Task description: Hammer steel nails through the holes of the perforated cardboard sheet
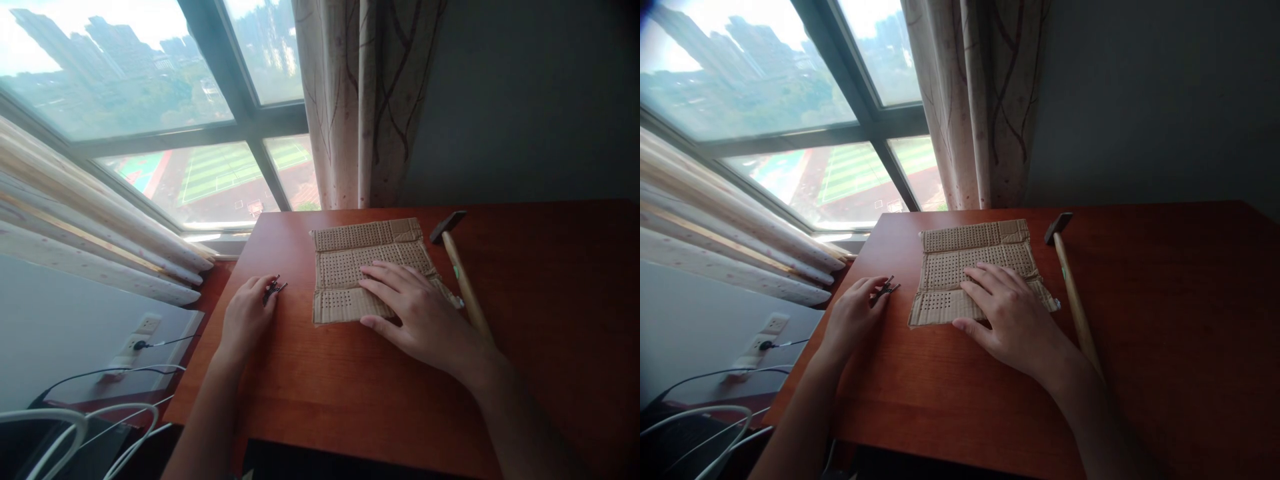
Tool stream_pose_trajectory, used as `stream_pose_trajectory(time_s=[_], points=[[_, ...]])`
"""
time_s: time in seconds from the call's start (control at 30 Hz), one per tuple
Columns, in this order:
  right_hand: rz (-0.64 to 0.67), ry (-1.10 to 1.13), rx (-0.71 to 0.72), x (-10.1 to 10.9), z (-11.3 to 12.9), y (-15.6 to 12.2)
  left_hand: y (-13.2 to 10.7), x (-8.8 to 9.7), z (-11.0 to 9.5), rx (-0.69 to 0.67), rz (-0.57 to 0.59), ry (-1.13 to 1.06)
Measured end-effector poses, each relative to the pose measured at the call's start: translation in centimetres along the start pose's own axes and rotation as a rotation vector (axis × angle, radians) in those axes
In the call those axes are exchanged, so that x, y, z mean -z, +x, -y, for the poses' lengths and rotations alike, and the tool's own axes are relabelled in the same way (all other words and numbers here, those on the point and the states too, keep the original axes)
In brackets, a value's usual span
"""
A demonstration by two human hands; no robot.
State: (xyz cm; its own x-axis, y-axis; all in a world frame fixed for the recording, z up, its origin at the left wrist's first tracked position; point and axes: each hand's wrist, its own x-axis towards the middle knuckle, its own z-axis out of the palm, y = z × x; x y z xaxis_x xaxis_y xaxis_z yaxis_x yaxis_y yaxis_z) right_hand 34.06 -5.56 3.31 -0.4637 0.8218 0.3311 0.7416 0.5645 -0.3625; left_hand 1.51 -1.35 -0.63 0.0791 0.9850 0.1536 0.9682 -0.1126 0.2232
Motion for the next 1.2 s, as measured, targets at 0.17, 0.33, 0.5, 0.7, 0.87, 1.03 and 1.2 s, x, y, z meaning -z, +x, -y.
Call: stream_pose_trajectory(time_s=[0.17, 0.33, 0.5, 0.7, 0.87, 1.03, 1.2], points=[[0.000, -0.001, -0.002, 0.1, 0.0, 0.0, 0.1, -0.2, -0.3, -0.044, 0.003, -0.026], [0.004, 0.001, -0.006, 0.0, 0.0, 0.0, 0.2, -0.6, 0.6, -0.096, 0.020, -0.061], [-0.010, 0.002, -0.002, 0.0, 0.0, 0.0, 0.1, -0.9, 0.8, -0.165, 0.002, -0.061], [-0.018, -0.007, 0.006, 0.1, 0.2, 0.0, -1.4, -1.0, 0.3, -0.142, -0.034, 0.145], [-0.011, -0.011, 0.000, 0.1, 0.1, 0.0, -3.5, -2.3, -0.4, -0.124, -0.049, 0.266], [-0.005, -0.016, 0.002, 0.1, 0.0, 0.0, -4.5, -3.3, -1.6, -0.111, 0.014, 0.311], [-0.006, -0.018, 0.003, 0.1, 0.0, 0.0, -4.4, -3.3, -2.2, -0.094, 0.081, 0.314]])
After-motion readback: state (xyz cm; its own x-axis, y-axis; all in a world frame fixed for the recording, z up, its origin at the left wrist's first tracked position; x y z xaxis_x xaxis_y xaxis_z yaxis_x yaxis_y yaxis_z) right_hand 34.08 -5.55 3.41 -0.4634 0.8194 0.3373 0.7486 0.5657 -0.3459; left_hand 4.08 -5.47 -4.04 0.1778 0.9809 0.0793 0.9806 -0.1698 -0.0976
